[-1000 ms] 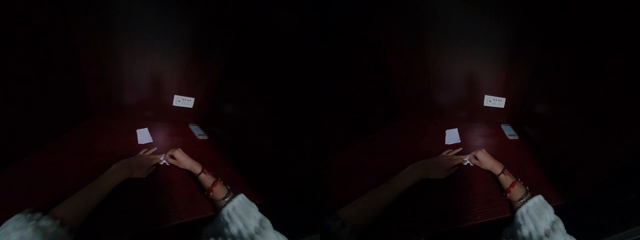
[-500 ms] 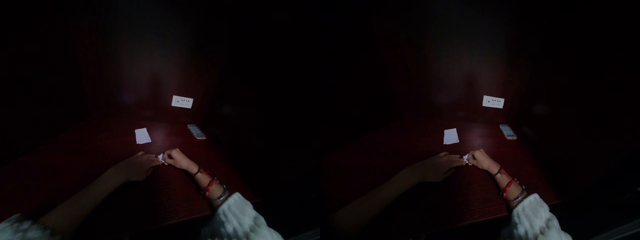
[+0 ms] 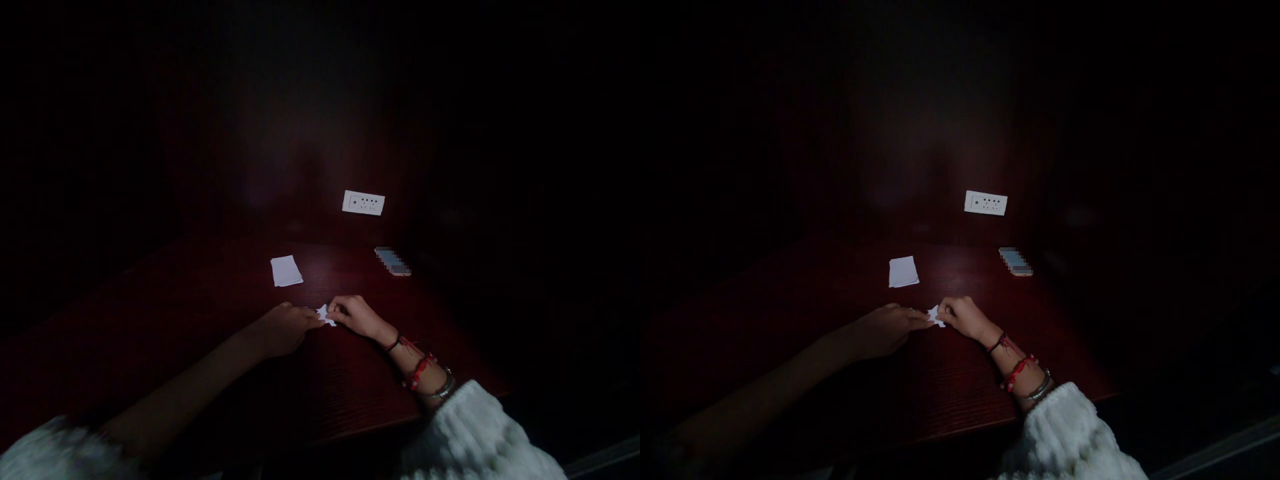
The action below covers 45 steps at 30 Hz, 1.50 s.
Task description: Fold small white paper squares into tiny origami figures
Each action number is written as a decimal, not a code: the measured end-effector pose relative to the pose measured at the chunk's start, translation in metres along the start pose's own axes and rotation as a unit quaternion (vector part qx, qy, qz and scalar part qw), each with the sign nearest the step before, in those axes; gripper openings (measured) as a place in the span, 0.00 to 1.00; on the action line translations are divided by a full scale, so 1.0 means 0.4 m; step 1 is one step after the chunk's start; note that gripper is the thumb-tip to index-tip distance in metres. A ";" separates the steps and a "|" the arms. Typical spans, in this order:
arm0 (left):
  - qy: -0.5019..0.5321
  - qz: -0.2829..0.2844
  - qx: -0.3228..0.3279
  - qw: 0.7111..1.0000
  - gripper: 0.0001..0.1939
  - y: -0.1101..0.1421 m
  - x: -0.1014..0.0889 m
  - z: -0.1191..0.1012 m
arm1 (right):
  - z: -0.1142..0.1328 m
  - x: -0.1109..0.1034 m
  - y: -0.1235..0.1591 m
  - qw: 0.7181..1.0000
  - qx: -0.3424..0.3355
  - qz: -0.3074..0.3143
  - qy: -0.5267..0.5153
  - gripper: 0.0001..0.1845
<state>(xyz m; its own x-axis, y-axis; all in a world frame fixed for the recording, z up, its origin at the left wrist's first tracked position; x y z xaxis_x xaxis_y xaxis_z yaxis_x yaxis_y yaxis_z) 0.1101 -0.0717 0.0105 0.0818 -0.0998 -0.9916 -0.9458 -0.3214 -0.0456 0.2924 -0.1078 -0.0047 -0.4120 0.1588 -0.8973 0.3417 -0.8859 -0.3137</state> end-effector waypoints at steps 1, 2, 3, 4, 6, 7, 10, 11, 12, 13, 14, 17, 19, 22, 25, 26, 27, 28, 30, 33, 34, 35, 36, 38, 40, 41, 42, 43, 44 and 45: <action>-0.005 0.002 -0.002 1.000 0.24 0.000 0.002 0.003 | 0.001 -0.008 0.002 1.000 -0.026 0.005 0.001 0.08; -0.007 0.003 -0.003 1.000 0.24 0.001 0.004 0.006 | 0.003 -0.016 0.004 0.998 -0.056 0.014 0.004 0.08; -0.008 0.002 -0.003 1.000 0.23 0.001 0.005 0.009 | 0.004 -0.024 0.006 0.996 -0.081 0.025 0.007 0.09; -0.007 0.001 -0.001 1.000 0.23 0.002 0.005 0.012 | 0.005 -0.031 0.008 0.994 -0.102 0.034 0.013 0.09; -0.003 0.000 0.002 1.000 0.24 0.003 0.006 0.017 | 0.007 -0.039 0.011 0.990 -0.132 0.050 0.029 0.10; -0.002 0.002 0.003 1.000 0.24 0.003 0.006 0.018 | 0.009 -0.042 0.012 0.988 -0.140 0.056 0.040 0.11; -0.007 0.009 0.000 1.000 0.24 0.003 0.010 0.020 | 0.016 -0.044 0.015 0.984 -0.142 0.074 0.078 0.11; -0.009 0.011 -0.002 1.000 0.24 0.002 0.011 0.019 | 0.019 -0.045 0.015 0.983 -0.137 0.078 0.092 0.11; -0.012 0.010 -0.004 1.000 0.24 0.002 0.012 0.017 | 0.023 -0.046 0.016 0.982 -0.131 0.080 0.106 0.11; -0.014 0.007 -0.005 1.000 0.24 0.001 0.013 0.014 | 0.027 -0.047 0.017 0.982 -0.126 0.082 0.118 0.11; -0.015 0.002 -0.005 1.000 0.24 0.001 0.014 0.011 | 0.031 -0.048 0.018 0.981 -0.121 0.084 0.128 0.11; -0.014 -0.008 -0.002 1.000 0.22 -0.001 0.012 0.004 | 0.038 -0.053 0.019 0.979 -0.114 0.087 0.144 0.11; -0.010 -0.009 0.001 1.000 0.22 -0.001 0.009 0.003 | 0.038 -0.054 0.020 0.978 -0.118 0.089 0.145 0.12; 0.000 -0.009 0.004 1.000 0.21 0.000 0.004 0.004 | 0.037 -0.055 0.021 0.977 -0.128 0.090 0.148 0.14; 0.016 -0.005 0.005 1.000 0.21 0.001 -0.003 0.004 | 0.039 -0.054 0.021 0.974 -0.133 0.090 0.160 0.15; 0.022 -0.005 0.003 1.000 0.21 0.001 -0.005 0.004 | 0.039 -0.054 0.020 0.973 -0.134 0.089 0.165 0.15; 0.028 -0.004 0.001 1.000 0.21 0.002 -0.008 0.002 | 0.040 -0.053 0.020 0.972 -0.135 0.089 0.170 0.15; 0.034 -0.004 -0.001 0.999 0.20 0.002 -0.011 0.001 | 0.041 -0.053 0.020 0.971 -0.136 0.088 0.175 0.15; 0.041 -0.005 -0.005 0.999 0.19 0.003 -0.016 -0.002 | 0.043 -0.054 0.020 0.969 -0.138 0.090 0.184 0.14; 0.044 -0.008 -0.005 0.999 0.18 0.005 -0.021 -0.006 | 0.044 -0.056 0.019 0.968 -0.139 0.096 0.184 0.13; 0.043 -0.009 -0.006 0.999 0.18 0.006 -0.021 -0.006 | 0.044 -0.057 0.019 0.969 -0.139 0.097 0.181 0.13; 0.041 -0.010 -0.008 0.999 0.18 0.006 -0.021 -0.007 | 0.044 -0.057 0.019 0.970 -0.137 0.097 0.177 0.13; 0.039 -0.010 -0.011 0.999 0.18 0.006 -0.020 -0.007 | 0.044 -0.058 0.019 0.971 -0.135 0.097 0.172 0.12; 0.035 -0.008 -0.018 0.999 0.18 0.006 -0.018 -0.006 | 0.042 -0.058 0.020 0.975 -0.130 0.094 0.156 0.13; 0.034 -0.008 -0.021 0.999 0.18 0.006 -0.015 -0.005 | 0.037 -0.056 0.021 0.979 -0.124 0.088 0.134 0.13; 0.035 -0.010 -0.019 0.999 0.18 0.006 -0.014 -0.004 | 0.034 -0.055 0.021 0.981 -0.121 0.085 0.123 0.13; 0.037 -0.012 -0.016 0.999 0.18 0.006 -0.012 -0.003 | 0.031 -0.053 0.022 0.983 -0.118 0.082 0.111 0.14; 0.040 -0.014 -0.010 0.999 0.18 0.006 -0.011 -0.001 | 0.028 -0.052 0.022 0.985 -0.115 0.079 0.100 0.14; 0.045 -0.016 -0.004 0.999 0.19 0.007 -0.010 0.002 | 0.025 -0.051 0.022 0.987 -0.111 0.077 0.090 0.14; 0.050 -0.017 0.003 0.999 0.19 0.008 -0.009 0.005 | 0.024 -0.050 0.022 0.988 -0.105 0.073 0.081 0.14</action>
<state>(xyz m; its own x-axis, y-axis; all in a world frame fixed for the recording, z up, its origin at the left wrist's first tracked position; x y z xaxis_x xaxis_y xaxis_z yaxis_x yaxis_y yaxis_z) 0.1060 -0.0703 0.0136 0.1445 -0.1834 -0.9724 -0.9440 -0.3200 -0.0800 0.2958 -0.1229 0.0135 -0.2103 0.1197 -0.9703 0.5625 -0.7969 -0.2202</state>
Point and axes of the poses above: each hand's wrist, its own y-axis away from the middle knuckle, its own x-axis out of the palm, z = x × y, the point moved 1 cm from there along -y, towards the middle knuckle, and after that the axes turned 8 degrees about y, right-handed, at the moved point
